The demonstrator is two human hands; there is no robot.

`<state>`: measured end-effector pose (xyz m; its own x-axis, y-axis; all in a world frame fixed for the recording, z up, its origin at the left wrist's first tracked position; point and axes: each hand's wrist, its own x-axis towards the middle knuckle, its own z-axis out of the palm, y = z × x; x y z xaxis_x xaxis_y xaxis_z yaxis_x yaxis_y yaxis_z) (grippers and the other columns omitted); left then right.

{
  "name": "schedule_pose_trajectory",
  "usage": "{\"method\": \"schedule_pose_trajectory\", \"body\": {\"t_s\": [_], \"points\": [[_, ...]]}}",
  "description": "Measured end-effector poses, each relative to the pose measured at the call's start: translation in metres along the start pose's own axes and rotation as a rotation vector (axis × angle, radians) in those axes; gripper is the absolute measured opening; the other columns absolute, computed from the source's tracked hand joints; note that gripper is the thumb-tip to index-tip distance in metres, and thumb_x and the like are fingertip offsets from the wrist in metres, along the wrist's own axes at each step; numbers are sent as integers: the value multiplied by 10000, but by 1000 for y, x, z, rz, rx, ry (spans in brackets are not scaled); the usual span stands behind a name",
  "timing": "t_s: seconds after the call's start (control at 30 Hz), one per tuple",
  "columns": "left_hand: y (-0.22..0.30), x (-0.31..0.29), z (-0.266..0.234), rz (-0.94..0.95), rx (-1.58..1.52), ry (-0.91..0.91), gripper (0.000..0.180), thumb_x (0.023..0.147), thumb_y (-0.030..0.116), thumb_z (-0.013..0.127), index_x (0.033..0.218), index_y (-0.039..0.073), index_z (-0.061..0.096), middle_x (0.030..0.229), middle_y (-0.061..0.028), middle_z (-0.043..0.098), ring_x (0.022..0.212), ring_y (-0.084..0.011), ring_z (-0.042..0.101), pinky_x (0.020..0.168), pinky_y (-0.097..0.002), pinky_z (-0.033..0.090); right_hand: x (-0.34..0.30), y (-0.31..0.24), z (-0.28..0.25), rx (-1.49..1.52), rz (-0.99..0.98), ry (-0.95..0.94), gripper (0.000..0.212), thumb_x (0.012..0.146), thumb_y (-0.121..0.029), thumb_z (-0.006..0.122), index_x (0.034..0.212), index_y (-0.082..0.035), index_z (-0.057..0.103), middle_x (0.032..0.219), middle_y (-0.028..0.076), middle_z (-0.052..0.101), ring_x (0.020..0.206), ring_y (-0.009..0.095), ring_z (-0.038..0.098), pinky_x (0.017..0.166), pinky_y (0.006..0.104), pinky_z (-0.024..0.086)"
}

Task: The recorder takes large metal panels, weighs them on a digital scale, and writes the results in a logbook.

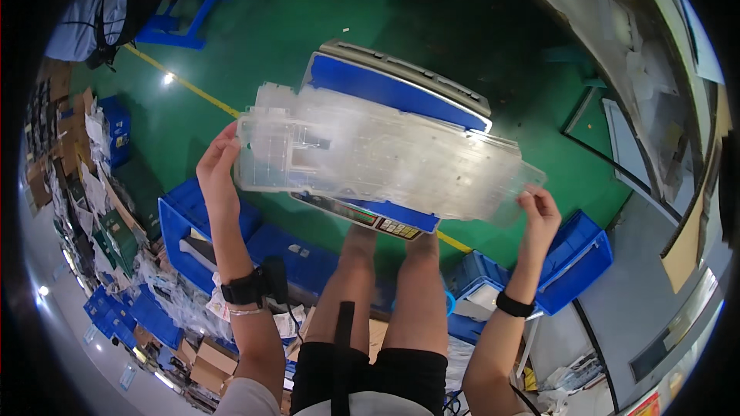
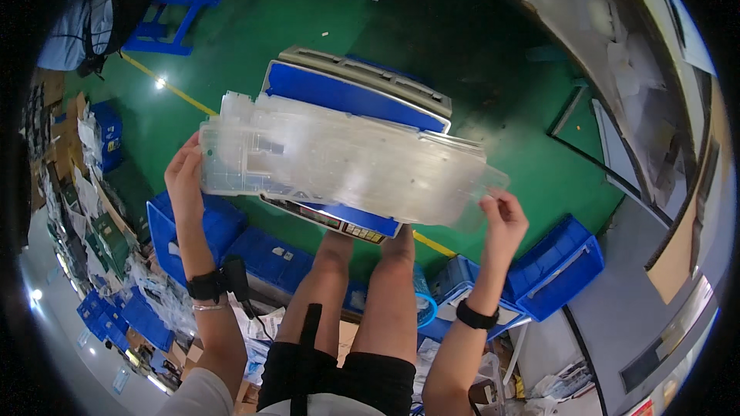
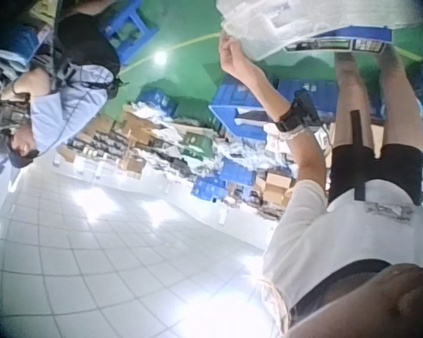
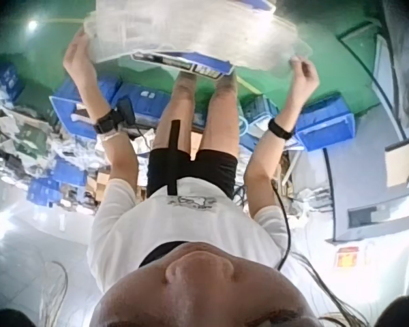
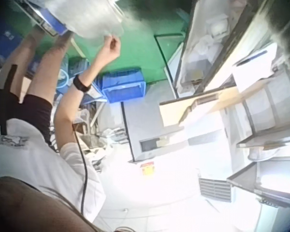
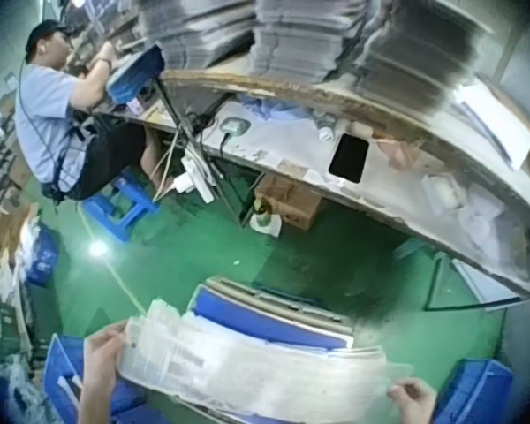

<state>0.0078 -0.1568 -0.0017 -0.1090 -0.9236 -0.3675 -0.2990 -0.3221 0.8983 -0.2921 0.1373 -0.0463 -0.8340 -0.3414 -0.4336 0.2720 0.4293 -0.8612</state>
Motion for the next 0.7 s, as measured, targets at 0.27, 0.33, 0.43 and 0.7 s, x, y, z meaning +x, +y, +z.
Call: {"method": "schedule_pose_trajectory", "body": {"t_s": [0.27,0.33,0.43,0.7], "points": [[-53,29,-13,130,348,105,410,745,125,559,1093,-41,419,1122,-131,428,1055,-205,387,920,-309,269,-3,25,27,-287,-254,292,336,679,-45,586,999,12,500,902,98,515,797,161,497,687,257,414],[-39,23,-9,78,292,135,410,759,138,552,1102,-35,410,1128,-129,418,1059,-203,379,919,-307,261,-8,-20,22,-279,-114,272,334,679,-50,584,1002,-7,506,890,86,523,799,164,498,713,264,414],[-15,14,-11,67,221,123,411,763,144,548,1109,-25,405,1131,-122,415,1067,-200,372,914,-309,261,-7,-86,-9,-94,-223,386,305,688,-55,579,985,-20,522,888,77,531,801,149,499,707,258,413],[70,-48,8,172,485,-49,425,722,133,583,1097,10,424,1109,-121,420,1016,-200,388,869,-298,293,26,-269,-111,85,-601,619,178,726,-53,549,893,9,553,789,58,564,710,114,519,648,232,417]]}}
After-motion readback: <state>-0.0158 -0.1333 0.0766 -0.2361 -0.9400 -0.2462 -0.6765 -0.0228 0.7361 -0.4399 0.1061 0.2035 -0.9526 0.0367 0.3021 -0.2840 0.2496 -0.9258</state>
